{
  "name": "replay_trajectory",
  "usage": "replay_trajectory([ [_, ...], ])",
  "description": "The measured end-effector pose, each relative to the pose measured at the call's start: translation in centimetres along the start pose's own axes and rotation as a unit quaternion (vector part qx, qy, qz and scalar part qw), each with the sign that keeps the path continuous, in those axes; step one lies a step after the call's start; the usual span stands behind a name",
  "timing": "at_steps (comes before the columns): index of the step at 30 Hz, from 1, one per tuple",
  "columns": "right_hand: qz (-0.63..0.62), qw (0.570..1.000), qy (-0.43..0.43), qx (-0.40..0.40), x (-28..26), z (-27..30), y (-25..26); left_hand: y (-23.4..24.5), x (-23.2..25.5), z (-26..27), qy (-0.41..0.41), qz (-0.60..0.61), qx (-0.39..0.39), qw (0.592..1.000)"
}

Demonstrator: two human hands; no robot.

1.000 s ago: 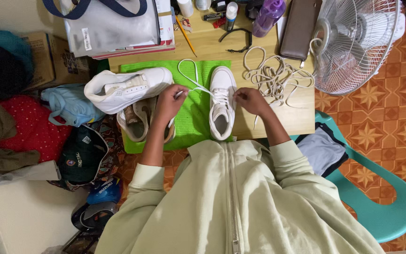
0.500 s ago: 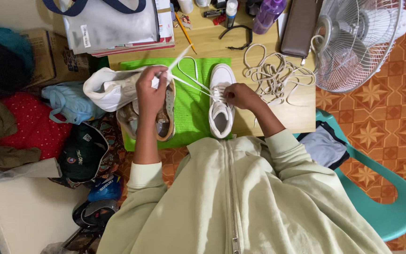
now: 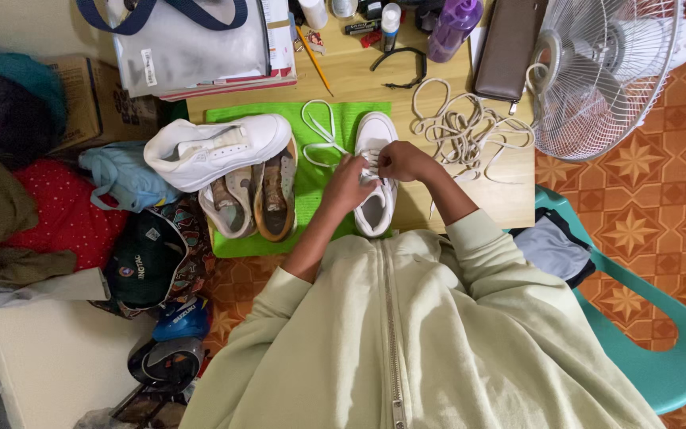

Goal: The person threads white shoelaces through the eyelets of a white sneaker placed on a green mat. They pull the laces tight, adjust the loops, and tie a knot to secure the laces.

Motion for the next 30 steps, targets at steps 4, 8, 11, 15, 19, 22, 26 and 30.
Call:
replay_trajectory([
  [4, -0.263, 0.964, -0.03, 0.022, 2.1, 0.7, -0.7, -2.0, -2.9, -0.4, -0.036, 0.026, 0.046, 0.998],
  [8, -0.254, 0.967, -0.01, 0.002, 2.7, 0.0, 0.1, -3.4, -5.8, -0.9, 0.013, 0.043, 0.042, 0.998],
  [11, -0.276, 0.96, -0.026, -0.051, 2.5, -0.1, 1.1, -3.8, -7.0, -0.8, 0.027, 0.037, 0.048, 0.998],
  [15, -0.442, 0.896, 0.012, -0.043, 1.4, 0.1, 2.2, -3.9, -7.3, -0.7, 0.063, 0.031, 0.034, 0.997],
  [19, -0.52, 0.853, 0.037, -0.002, 0.5, 0.1, 1.5, -2.7, -5.9, -0.3, 0.019, -0.008, 0.045, 0.999],
  [22, -0.515, 0.854, 0.077, 0.004, -0.3, 0.0, 1.8, -1.2, -3.0, 0.6, -0.012, 0.043, 0.076, 0.996],
  [26, -0.446, 0.894, 0.044, 0.018, -0.2, 1.0, 2.8, 0.2, 1.5, 3.0, -0.054, 0.022, 0.027, 0.998],
  [30, -0.389, 0.92, 0.033, 0.034, -1.0, 0.7, 4.0, 0.5, 4.0, 3.7, -0.056, -0.073, 0.017, 0.996],
])
Point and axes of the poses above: each hand's wrist, its own z-axis away from the middle knuckle, its own y-axis out of the back of the hand, x = y × z, the point moved 3 cm from there along -z, towards the middle knuckle, and after that the axes turned 9 degrees about y, right-handed, at the moved point
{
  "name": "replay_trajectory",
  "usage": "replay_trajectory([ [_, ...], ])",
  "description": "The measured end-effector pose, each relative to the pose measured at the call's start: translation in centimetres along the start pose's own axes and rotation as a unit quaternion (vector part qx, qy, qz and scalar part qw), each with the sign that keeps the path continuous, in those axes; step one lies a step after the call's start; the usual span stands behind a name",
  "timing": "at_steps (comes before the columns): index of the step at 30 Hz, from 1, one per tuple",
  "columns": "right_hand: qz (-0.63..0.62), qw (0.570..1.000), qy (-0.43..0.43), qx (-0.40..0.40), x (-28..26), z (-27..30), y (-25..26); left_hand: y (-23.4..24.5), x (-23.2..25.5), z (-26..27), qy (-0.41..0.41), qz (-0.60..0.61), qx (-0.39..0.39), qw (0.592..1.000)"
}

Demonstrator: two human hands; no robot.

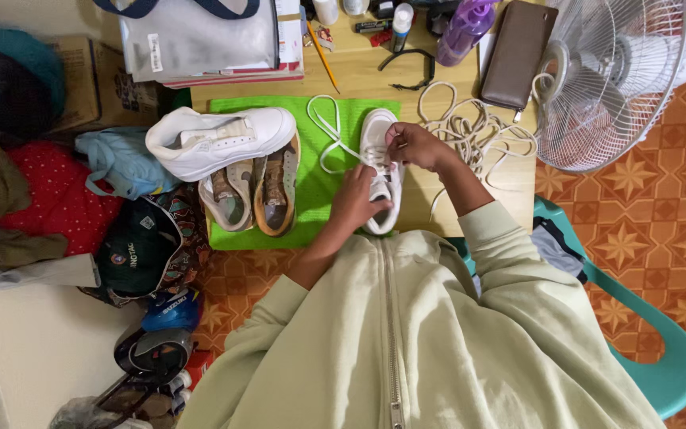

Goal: The person threads white shoelaces through the eyelets of a white sneaker placed on a green mat. They pull the laces tight, adjust the loops, and tie a knot to secure the laces.

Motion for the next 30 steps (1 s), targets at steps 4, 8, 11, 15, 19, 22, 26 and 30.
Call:
replay_trajectory([
  [4, 0.02, 0.996, -0.086, -0.021, -1.4, -1.3, 0.9, -0.7, 0.4, 0.1, 0.007, -0.038, -0.022, 0.999],
  [8, 0.152, 0.98, -0.122, -0.049, -1.8, -0.6, 1.2, -1.0, 0.4, 0.2, -0.032, -0.023, -0.006, 0.999],
  [11, 0.214, 0.964, -0.121, -0.098, -1.5, 0.0, 1.3, -0.8, 0.3, -0.2, -0.005, -0.039, 0.038, 0.999],
  [15, 0.253, 0.952, -0.087, -0.146, 1.1, 1.1, 1.3, -1.4, 0.2, -1.0, 0.021, -0.08, 0.062, 0.995],
  [19, -0.044, 0.996, 0.045, -0.063, 2.3, 0.5, 2.5, -1.3, -0.1, -1.1, -0.011, -0.084, 0.118, 0.989],
  [22, -0.194, 0.98, 0.035, -0.018, 2.6, 0.1, 2.4, -1.5, -0.4, -0.9, -0.009, -0.094, 0.107, 0.99],
  [26, -0.153, 0.986, -0.072, -0.003, 0.1, 0.2, 2.7, -1.9, -0.3, -0.6, -0.027, -0.112, 0.101, 0.988],
  [30, 0.037, 0.99, -0.136, -0.023, -4.0, 0.7, 4.0, -2.5, 0.2, -0.7, -0.044, -0.119, 0.104, 0.986],
])
Point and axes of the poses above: each hand's wrist, its own z-axis away from the middle knuckle, its own y-axis out of the back of the hand, x = y × z, the point moved 3 cm from there along -z, towards the middle knuckle, and after that the axes turned 9 degrees about y, right-handed, at the moved point
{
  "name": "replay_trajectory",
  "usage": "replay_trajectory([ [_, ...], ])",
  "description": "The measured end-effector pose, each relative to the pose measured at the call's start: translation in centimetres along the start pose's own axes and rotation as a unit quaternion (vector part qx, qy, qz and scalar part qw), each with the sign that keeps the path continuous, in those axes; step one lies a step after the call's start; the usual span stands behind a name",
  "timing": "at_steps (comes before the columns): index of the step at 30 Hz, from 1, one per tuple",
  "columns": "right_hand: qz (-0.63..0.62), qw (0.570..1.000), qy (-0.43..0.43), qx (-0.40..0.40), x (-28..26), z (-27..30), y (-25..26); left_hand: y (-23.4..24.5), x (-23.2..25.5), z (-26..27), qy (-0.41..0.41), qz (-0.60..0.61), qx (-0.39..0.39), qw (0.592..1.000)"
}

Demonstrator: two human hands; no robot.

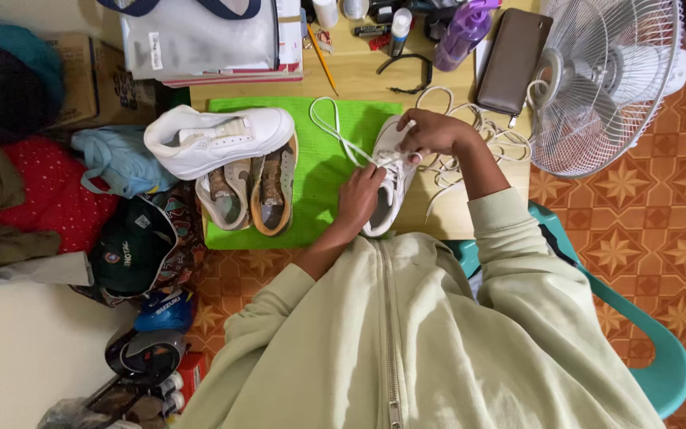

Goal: The person threads white shoelaces through the eyelets of a white sneaker placed on a green mat. They pull the laces tight, adjust the loops, and tie a knot to secure the laces.

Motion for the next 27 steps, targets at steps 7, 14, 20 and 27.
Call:
replay_trajectory([
  [7, 0.2, 0.946, 0.13, -0.218, 1.1, 1.1, -1.2, -0.2, -0.1, 0.0, 0.005, -0.001, 0.001, 1.0],
  [14, 0.233, 0.967, -0.018, -0.105, 1.3, 4.8, 3.5, -0.3, 0.0, -0.3, 0.008, -0.004, 0.006, 1.0],
  [20, 0.407, 0.911, -0.049, -0.045, -2.6, 8.9, 7.7, -0.6, 0.4, -0.2, 0.006, -0.011, -0.011, 1.0],
  [27, 0.485, 0.843, 0.034, 0.232, -9.1, 20.2, 16.6, 0.0, -0.5, -0.1, 0.011, 0.017, -0.019, 1.0],
])
Point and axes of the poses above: each hand's wrist, its own z-axis away from the middle knuckle, its own y-axis out of the back of the hand, x = y × z, the point moved 3 cm from there along -z, towards the middle knuckle, and after that the axes turned 9 degrees about y, right-handed, at the moved point
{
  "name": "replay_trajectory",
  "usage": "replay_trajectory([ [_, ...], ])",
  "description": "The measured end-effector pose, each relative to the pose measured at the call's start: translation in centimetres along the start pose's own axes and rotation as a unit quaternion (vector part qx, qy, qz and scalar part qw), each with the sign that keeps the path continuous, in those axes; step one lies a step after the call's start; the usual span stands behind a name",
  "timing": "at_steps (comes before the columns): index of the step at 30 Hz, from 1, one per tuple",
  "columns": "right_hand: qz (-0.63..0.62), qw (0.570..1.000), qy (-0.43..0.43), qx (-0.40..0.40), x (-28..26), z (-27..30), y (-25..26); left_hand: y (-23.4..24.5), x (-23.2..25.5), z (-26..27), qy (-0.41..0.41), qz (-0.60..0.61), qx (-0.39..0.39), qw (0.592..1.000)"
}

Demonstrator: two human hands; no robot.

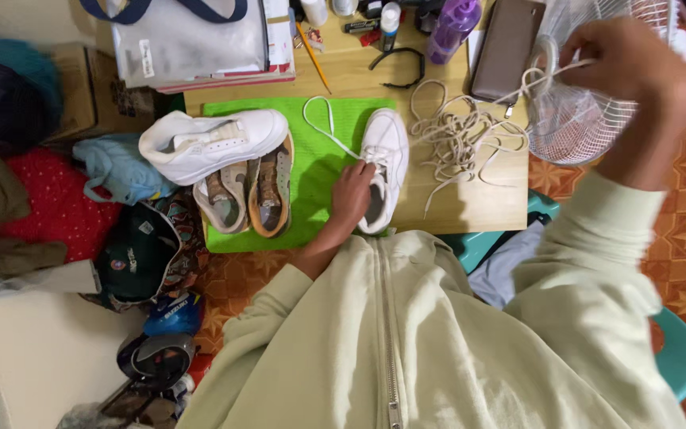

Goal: The person threads white shoelaces through the eyelets of a white sneaker placed on a green mat. They pull the laces tight, adjust the loops, and tie a knot to secure the laces.

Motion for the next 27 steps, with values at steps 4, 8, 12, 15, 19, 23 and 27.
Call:
replay_trajectory([
  [4, 0.017, 0.995, 0.1, 0.003, -2.8, 1.7, 1.5, 0.5, 0.3, 0.6, 0.003, 0.047, -0.02, 0.999],
  [8, -0.106, 0.974, 0.194, 0.055, -8.3, 2.0, -1.6, 1.6, 0.3, 0.5, -0.033, 0.115, -0.017, 0.993],
  [12, -0.296, 0.925, 0.239, 0.007, -15.4, -0.1, -7.1, 4.5, -0.1, -1.4, -0.076, 0.296, -0.041, 0.951],
  [15, -0.364, 0.866, 0.342, 0.01, -21.1, -1.4, -10.1, 6.5, 0.9, -4.3, -0.09, 0.513, -0.101, 0.848],
  [19, -0.578, 0.782, 0.224, -0.065, -22.8, -1.9, -11.2, 8.7, 1.6, -9.1, 0.024, 0.525, -0.248, 0.814],
  [23, -0.525, 0.826, 0.205, -0.019, -20.6, -1.8, -10.0, 12.5, 0.6, -11.0, 0.045, 0.34, -0.238, 0.909],
  [27, -0.489, 0.861, 0.13, -0.049, -17.9, -2.1, -10.9, 15.5, -1.2, -11.7, 0.066, 0.315, -0.211, 0.923],
])
Point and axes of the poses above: each hand's wrist, its own z-axis away from the middle knuckle, its own y-axis out of the back of the hand, x = y × z, the point moved 3 cm from there along -z, towards the middle knuckle, and after that the axes turned 9 degrees about y, right-handed, at the moved point
